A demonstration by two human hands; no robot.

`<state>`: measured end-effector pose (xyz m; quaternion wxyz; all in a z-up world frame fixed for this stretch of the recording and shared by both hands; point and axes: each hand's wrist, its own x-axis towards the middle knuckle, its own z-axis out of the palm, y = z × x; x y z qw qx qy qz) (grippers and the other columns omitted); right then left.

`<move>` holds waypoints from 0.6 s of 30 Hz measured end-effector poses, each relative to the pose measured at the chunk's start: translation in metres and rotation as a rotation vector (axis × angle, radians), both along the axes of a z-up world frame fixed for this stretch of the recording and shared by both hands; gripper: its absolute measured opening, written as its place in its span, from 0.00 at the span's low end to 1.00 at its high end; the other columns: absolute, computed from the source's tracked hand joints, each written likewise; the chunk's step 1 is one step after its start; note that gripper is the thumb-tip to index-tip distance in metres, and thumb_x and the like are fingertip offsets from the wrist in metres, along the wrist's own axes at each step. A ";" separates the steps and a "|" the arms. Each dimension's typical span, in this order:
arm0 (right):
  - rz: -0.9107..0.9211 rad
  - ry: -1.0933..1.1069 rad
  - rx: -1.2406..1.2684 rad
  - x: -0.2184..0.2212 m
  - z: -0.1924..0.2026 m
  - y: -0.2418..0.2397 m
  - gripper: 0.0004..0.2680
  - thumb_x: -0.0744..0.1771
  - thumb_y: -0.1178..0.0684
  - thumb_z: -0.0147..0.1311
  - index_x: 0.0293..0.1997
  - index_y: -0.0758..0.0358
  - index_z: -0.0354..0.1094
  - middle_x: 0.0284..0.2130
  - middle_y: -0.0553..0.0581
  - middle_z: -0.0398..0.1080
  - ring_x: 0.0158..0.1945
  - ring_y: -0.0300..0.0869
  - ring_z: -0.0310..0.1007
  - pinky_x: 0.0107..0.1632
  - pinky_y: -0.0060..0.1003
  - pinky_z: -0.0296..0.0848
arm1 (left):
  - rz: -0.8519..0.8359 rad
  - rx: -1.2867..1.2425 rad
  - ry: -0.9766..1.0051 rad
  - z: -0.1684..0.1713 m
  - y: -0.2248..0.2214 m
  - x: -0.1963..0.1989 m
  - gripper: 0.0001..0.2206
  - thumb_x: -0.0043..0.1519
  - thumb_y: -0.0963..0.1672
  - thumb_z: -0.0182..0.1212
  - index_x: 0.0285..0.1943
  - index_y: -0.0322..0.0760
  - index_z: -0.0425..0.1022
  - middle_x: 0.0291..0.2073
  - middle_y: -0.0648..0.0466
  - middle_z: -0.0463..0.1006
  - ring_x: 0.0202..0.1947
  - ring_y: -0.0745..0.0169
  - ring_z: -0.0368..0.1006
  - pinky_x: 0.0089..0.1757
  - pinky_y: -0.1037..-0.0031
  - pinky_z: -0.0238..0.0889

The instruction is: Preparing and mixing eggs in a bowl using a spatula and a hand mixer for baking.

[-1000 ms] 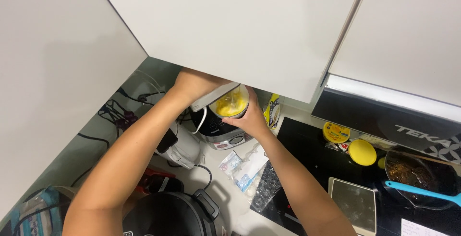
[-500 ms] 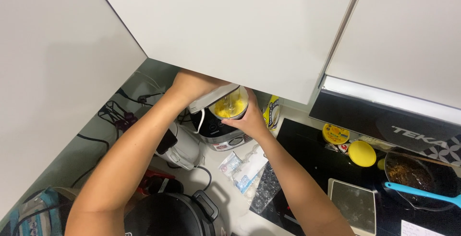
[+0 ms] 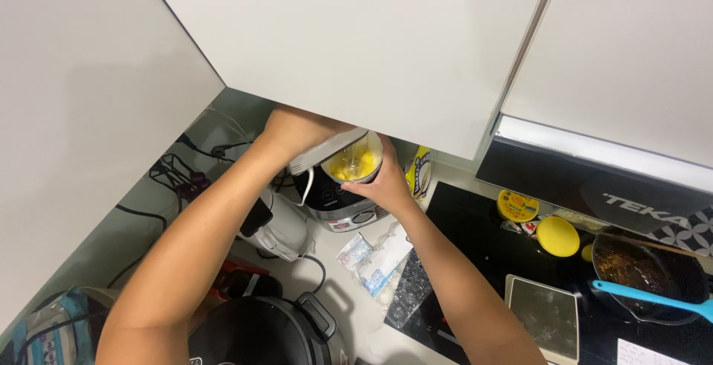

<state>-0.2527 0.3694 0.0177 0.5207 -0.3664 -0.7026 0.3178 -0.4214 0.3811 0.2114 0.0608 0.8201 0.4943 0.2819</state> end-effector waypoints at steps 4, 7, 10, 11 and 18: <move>-0.023 -0.021 -0.011 0.000 0.002 0.000 0.46 0.53 0.49 0.79 0.75 0.64 0.43 0.67 0.64 0.59 0.70 0.53 0.62 0.68 0.46 0.64 | 0.010 -0.003 -0.019 0.007 -0.004 0.002 0.21 0.52 0.49 0.75 0.52 0.38 0.81 0.45 0.49 0.83 0.43 0.51 0.80 0.44 0.65 0.71; -0.025 -0.021 0.021 0.001 0.002 0.001 0.46 0.53 0.49 0.79 0.74 0.65 0.43 0.67 0.65 0.58 0.70 0.53 0.61 0.68 0.46 0.63 | 0.020 -0.030 -0.007 0.007 -0.003 0.004 0.21 0.51 0.49 0.75 0.51 0.39 0.81 0.44 0.49 0.83 0.43 0.52 0.80 0.44 0.65 0.71; -0.001 -0.001 -0.007 0.000 0.000 0.000 0.46 0.54 0.49 0.78 0.75 0.64 0.43 0.67 0.64 0.59 0.70 0.52 0.62 0.69 0.45 0.64 | 0.036 -0.032 -0.011 0.003 -0.003 0.001 0.22 0.51 0.49 0.75 0.52 0.39 0.81 0.44 0.49 0.83 0.43 0.52 0.80 0.45 0.65 0.71; 0.009 0.013 -0.003 0.000 0.000 0.001 0.46 0.54 0.49 0.78 0.75 0.64 0.43 0.66 0.64 0.60 0.70 0.52 0.63 0.69 0.45 0.64 | 0.035 -0.023 -0.018 0.004 -0.003 0.001 0.22 0.51 0.49 0.75 0.52 0.38 0.81 0.45 0.48 0.83 0.43 0.51 0.79 0.45 0.65 0.71; -0.034 -0.044 -0.009 0.000 0.004 -0.001 0.46 0.53 0.48 0.79 0.74 0.66 0.43 0.67 0.65 0.57 0.70 0.53 0.61 0.69 0.46 0.63 | 0.055 -0.016 0.022 0.000 -0.002 -0.003 0.20 0.53 0.50 0.74 0.52 0.40 0.81 0.45 0.49 0.83 0.44 0.51 0.80 0.45 0.65 0.71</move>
